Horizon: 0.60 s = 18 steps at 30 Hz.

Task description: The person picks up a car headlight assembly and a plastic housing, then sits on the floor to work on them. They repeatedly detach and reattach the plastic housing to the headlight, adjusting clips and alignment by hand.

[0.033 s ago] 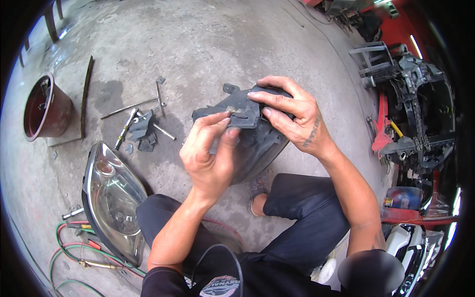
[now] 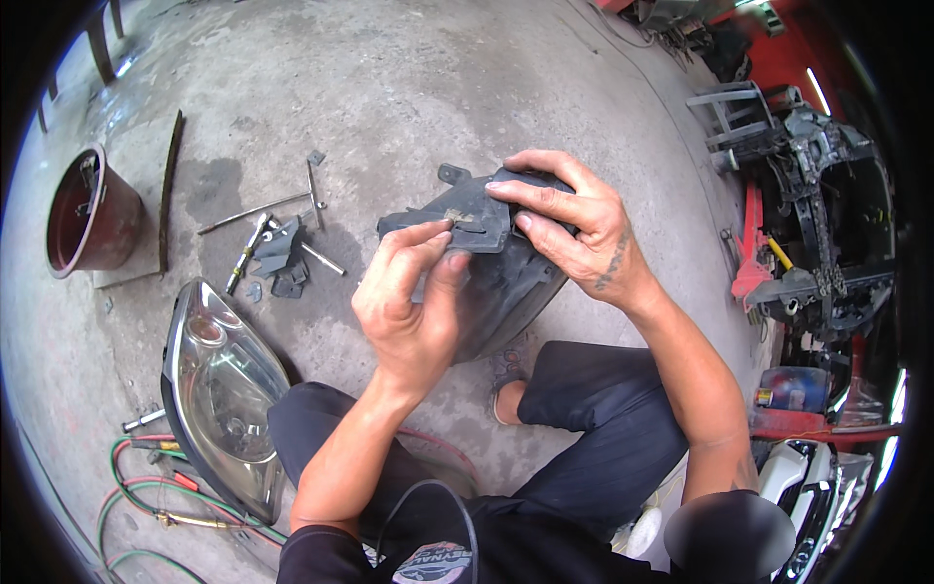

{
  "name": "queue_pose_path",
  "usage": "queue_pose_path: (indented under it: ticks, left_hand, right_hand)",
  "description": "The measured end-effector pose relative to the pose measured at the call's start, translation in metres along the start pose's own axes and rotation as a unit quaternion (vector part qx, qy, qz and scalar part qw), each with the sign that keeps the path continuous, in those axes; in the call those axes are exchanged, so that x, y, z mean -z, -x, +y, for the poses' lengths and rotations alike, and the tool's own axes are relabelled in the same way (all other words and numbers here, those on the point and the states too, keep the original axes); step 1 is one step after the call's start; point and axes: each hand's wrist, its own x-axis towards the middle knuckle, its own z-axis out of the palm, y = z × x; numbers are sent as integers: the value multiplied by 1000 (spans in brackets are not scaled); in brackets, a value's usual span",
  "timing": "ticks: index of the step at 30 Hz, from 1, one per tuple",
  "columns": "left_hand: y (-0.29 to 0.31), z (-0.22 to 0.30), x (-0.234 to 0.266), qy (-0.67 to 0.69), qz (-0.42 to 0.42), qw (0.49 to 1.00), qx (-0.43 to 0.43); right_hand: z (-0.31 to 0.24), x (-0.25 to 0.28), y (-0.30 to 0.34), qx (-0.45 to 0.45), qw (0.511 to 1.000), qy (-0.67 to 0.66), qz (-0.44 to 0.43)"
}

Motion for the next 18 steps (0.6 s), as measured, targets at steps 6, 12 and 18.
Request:
queue_pose_path:
  ticks: [6,12,18]
  left_hand:
    - [-5,-4,2,-2,-15,1000,-12]
    - [-9,-2,3,0,-22,1000,-12]
    - [-20,-4,5,32,-38,998,41]
  right_hand:
    - [1,1,-1,9,1000,16,-5]
    - [1,0,0,4,1000,24,1]
    - [-1,0,-5,-1,1000,26,5]
